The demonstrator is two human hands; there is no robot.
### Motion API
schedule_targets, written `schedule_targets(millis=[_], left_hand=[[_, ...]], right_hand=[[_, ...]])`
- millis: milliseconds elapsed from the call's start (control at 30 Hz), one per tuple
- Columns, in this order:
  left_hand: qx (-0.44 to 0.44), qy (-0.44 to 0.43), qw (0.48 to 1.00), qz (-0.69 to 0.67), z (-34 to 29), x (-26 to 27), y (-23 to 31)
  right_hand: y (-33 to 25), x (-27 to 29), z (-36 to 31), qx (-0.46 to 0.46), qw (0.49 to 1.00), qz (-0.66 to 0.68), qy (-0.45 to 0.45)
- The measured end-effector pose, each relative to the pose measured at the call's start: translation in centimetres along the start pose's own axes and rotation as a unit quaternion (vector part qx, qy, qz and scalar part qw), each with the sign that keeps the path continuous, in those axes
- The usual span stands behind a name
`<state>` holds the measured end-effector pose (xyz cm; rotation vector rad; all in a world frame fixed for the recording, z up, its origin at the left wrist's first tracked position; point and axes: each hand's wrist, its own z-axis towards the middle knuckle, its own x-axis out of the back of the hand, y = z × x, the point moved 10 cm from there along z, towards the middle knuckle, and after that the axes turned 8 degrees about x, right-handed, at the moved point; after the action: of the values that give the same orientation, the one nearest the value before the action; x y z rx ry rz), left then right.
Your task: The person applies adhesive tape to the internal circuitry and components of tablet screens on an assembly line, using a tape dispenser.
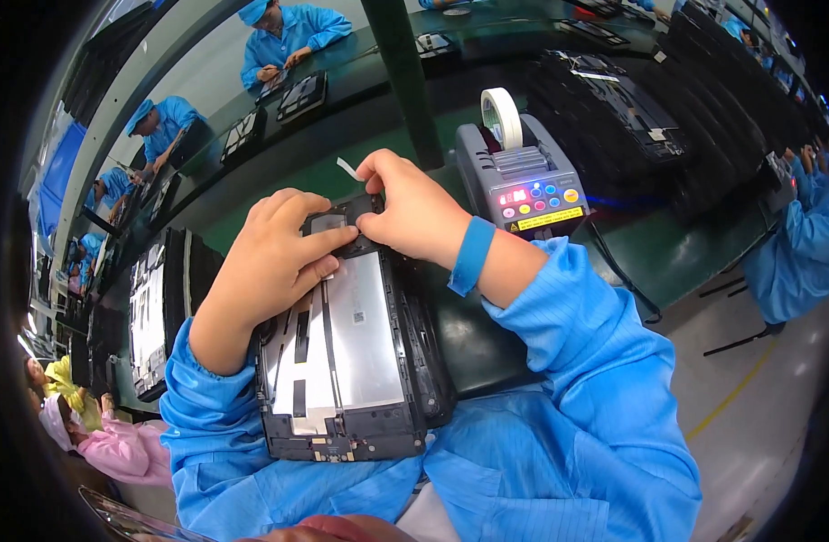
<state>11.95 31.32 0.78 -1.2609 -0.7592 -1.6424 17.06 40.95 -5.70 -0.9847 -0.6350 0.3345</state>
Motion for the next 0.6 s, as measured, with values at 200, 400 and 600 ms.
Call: schedule_targets(millis=[200, 400, 600], left_hand=[[0.027, 0.027, 0.999, -0.007, -0.4, 0.3, -0.3], [0.017, -0.019, 0.998, -0.052, -0.8, -0.9, -0.3], [0.039, -0.018, 0.996, -0.084, -0.8, -1.1, -1.3]], right_hand=[[1.1, -0.6, 0.0, -0.052, 0.995, 0.089, -0.010], [1.9, -0.8, -0.4, -0.068, 0.988, 0.136, 0.004], [-1.4, 2.4, -0.8, 0.094, 0.991, -0.060, 0.075]])
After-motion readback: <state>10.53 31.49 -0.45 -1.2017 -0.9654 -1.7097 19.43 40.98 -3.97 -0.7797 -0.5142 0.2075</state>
